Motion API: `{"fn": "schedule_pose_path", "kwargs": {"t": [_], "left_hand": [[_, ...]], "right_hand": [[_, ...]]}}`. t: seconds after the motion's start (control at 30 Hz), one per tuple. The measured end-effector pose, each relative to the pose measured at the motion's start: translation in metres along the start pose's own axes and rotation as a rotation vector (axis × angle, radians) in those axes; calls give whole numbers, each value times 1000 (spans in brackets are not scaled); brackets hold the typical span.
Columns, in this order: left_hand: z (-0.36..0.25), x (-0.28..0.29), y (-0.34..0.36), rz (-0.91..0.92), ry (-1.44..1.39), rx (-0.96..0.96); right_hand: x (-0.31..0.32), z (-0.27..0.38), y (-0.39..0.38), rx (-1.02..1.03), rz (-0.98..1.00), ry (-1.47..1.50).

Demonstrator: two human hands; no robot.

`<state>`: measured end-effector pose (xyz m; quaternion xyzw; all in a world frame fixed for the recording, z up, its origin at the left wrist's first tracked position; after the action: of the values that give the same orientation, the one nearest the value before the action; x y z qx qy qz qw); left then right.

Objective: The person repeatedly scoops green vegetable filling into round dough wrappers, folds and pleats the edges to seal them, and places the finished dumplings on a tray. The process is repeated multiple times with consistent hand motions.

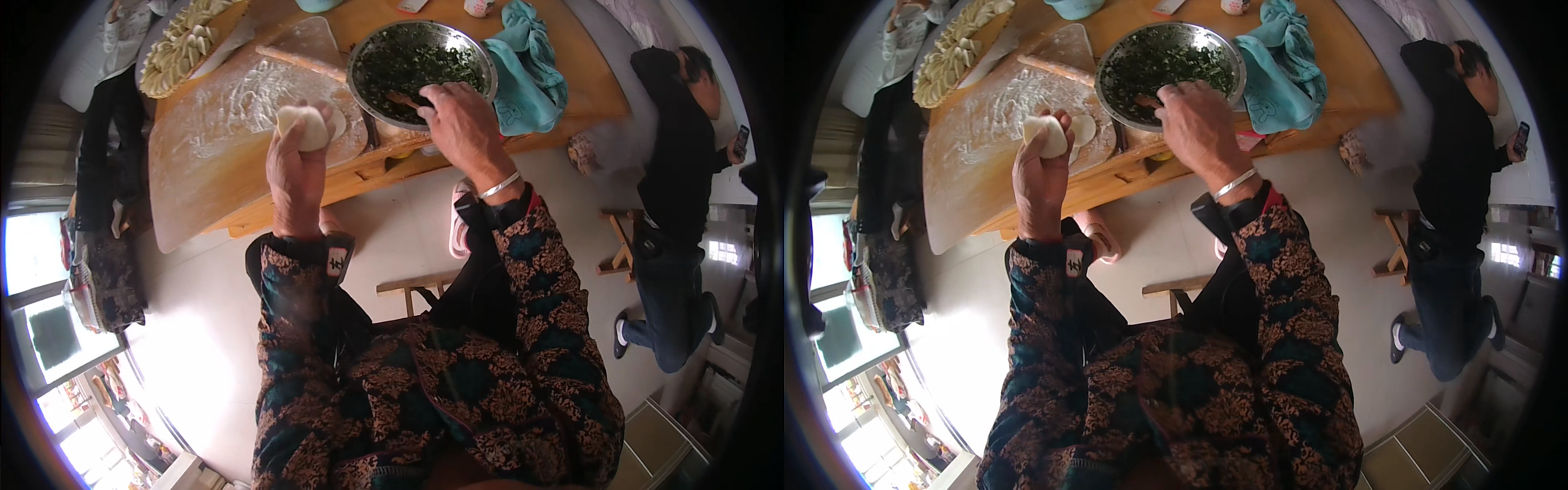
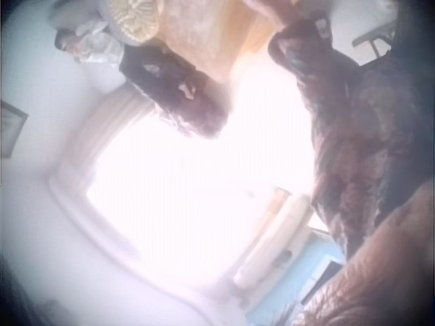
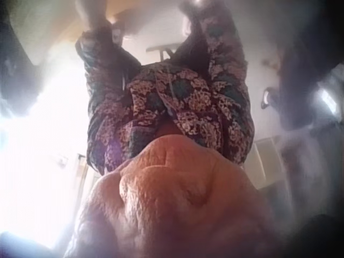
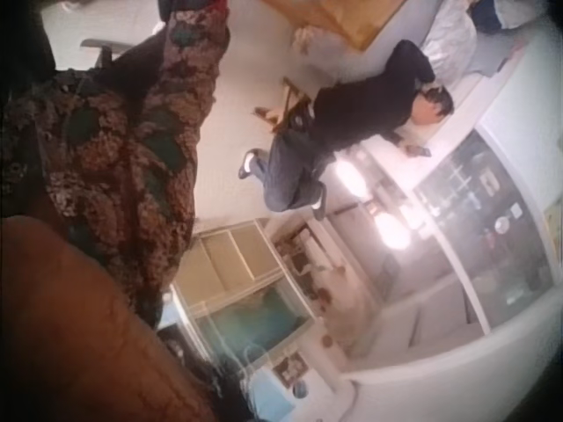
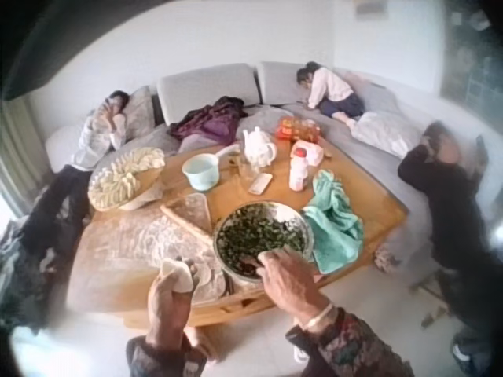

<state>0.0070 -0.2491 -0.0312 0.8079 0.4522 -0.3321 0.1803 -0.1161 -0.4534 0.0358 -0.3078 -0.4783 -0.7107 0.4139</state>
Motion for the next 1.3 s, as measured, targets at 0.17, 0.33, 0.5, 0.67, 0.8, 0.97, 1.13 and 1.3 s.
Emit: {"fn": "schedule_pose_path", "kwargs": {"t": [0.17,0.33,0.5,0.67,0.8,0.97,1.13,1.3], "left_hand": [[14,-24,37,54,40,42],[32,-24,54,95,156,70],[44,13,53,-47,23,249],[40,-1,50,48,172,247],[50,-22,30,142,212,398],[68,-30,12,159,465,484],[69,-35,9,183,418,536],[68,-37,8,220,412,542]], "right_hand": [[-28,-26,5,-142,254,-69],[-41,-23,14,-80,241,-172],[0,-33,13,-177,238,-258],[34,-48,5,-322,211,-570],[33,-44,1,-313,203,-678],[11,-44,-1,-284,391,-390],[1,-32,-1,-323,341,-44],[26,-32,2,-285,144,-59]]}}
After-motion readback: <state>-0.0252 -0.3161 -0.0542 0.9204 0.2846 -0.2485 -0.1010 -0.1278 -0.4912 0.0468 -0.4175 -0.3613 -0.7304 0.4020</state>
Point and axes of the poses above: each hand's wrist, its own y-axis towards the middle knuckle, its own x-axis out of the back of the hand, z = x × y, the point moved 8 cm from there along y, towards the middle knuckle, and after that the axes turned 6 degrees about z, right-handed, at the moved point
